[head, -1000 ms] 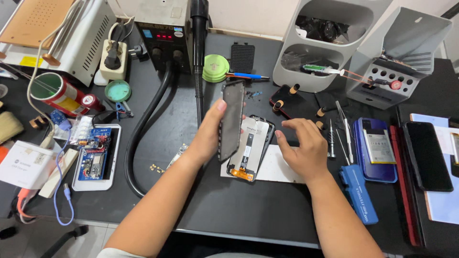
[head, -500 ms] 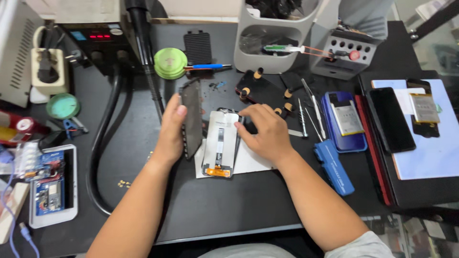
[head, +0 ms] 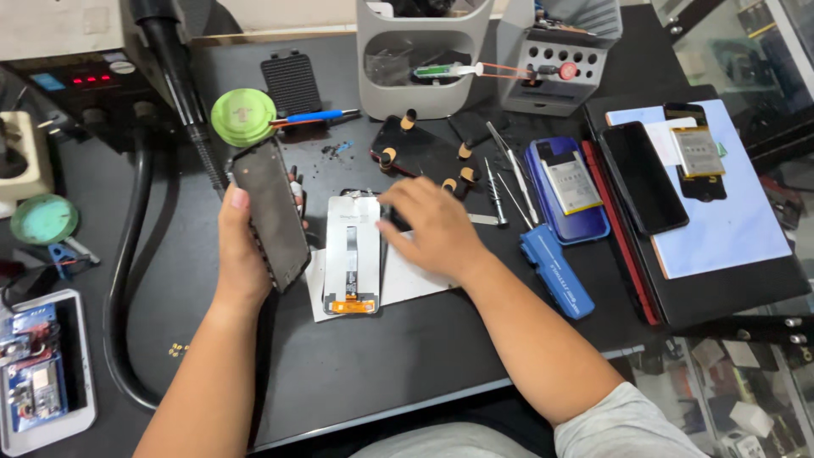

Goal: The person applies adhesive to a smartphone screen and aligns it with the phone frame. They use a heat gun to warm the screen and then apply glue along the edges. The person handles the screen and frame repeatedly, preparing for reassembly.

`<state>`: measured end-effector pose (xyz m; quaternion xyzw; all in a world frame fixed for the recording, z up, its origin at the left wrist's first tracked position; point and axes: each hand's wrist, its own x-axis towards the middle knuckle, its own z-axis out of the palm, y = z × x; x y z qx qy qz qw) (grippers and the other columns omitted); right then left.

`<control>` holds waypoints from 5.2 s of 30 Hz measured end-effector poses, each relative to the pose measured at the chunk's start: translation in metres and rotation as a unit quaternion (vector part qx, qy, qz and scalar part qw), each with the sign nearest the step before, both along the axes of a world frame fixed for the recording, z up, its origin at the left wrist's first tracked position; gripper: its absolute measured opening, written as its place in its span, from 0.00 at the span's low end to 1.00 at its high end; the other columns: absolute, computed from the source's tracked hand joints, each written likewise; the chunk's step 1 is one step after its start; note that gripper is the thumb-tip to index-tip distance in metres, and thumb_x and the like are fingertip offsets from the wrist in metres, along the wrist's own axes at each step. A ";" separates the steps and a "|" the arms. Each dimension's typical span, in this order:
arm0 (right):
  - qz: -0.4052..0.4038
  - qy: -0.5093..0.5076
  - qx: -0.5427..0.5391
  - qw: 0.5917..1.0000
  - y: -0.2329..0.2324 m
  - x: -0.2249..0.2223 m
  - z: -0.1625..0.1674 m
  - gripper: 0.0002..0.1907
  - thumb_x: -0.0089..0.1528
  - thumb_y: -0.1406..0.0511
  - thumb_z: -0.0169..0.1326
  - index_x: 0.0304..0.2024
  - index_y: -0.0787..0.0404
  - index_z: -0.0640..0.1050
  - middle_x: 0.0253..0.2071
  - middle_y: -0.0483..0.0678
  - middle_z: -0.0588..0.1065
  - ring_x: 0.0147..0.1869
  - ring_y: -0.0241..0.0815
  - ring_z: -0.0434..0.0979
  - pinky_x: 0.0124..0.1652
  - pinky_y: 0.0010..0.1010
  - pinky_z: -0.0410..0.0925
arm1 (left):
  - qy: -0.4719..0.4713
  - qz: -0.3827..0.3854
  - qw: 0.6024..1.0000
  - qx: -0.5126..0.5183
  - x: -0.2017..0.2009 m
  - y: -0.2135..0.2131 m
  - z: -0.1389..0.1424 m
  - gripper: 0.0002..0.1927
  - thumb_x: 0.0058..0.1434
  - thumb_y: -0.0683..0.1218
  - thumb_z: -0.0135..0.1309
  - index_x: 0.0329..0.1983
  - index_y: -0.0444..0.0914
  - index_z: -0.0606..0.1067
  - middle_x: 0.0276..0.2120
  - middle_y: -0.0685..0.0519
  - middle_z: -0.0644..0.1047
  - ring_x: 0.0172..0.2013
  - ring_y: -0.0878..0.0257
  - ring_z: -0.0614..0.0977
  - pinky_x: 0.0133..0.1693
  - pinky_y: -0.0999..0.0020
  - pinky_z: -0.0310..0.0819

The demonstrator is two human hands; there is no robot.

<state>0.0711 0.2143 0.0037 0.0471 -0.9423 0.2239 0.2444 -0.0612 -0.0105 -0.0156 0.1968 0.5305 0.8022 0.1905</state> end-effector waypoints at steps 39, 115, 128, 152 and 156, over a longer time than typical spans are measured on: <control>-0.206 -0.073 0.061 0.974 0.036 -0.008 -0.028 0.35 0.57 0.55 0.64 0.64 0.60 0.70 0.67 0.56 0.63 0.69 0.60 0.60 0.63 0.53 0.54 | -0.109 -0.018 0.994 0.001 -0.001 -0.002 0.005 0.41 0.68 0.71 0.36 0.61 0.32 0.72 0.42 0.46 0.76 0.39 0.57 0.79 0.41 0.62 0.78; -0.010 -0.128 0.214 0.968 -0.102 -0.076 0.008 0.23 0.55 0.52 0.60 0.48 0.55 0.78 0.42 0.53 0.72 0.46 0.55 0.68 0.45 0.46 0.61 | -0.157 -0.079 0.902 0.394 -0.007 -0.014 0.021 0.50 0.67 0.74 0.32 0.73 0.30 0.64 0.52 0.45 0.75 0.50 0.54 0.78 0.54 0.53 0.75; -0.001 0.035 -0.188 0.982 -0.075 -0.088 0.015 0.06 0.68 0.65 0.58 0.42 0.63 0.77 0.39 0.49 0.77 0.42 0.42 0.80 0.44 0.33 0.71 | -0.138 -0.041 0.929 0.340 -0.003 -0.006 0.015 0.44 0.69 0.72 0.28 0.70 0.34 0.66 0.58 0.48 0.75 0.51 0.54 0.77 0.53 0.54 0.75; -0.001 0.142 0.108 0.984 -0.076 -0.053 0.044 0.06 0.60 0.70 0.57 0.38 0.66 0.76 0.35 0.50 0.70 0.33 0.49 0.75 0.31 0.36 0.68 | -0.064 -0.092 0.980 0.166 0.010 0.006 -0.006 0.41 0.72 0.67 0.25 0.68 0.31 0.67 0.59 0.46 0.76 0.59 0.56 0.78 0.63 0.59 0.71; -0.034 0.056 -0.071 0.995 -0.069 -0.040 0.032 0.07 0.66 0.71 0.54 0.34 0.67 0.71 0.31 0.50 0.68 0.30 0.46 0.71 0.32 0.33 0.65 | -0.097 -0.206 0.927 0.299 0.011 0.000 0.001 0.44 0.79 0.70 0.23 0.69 0.29 0.69 0.49 0.44 0.78 0.51 0.55 0.81 0.56 0.59 0.76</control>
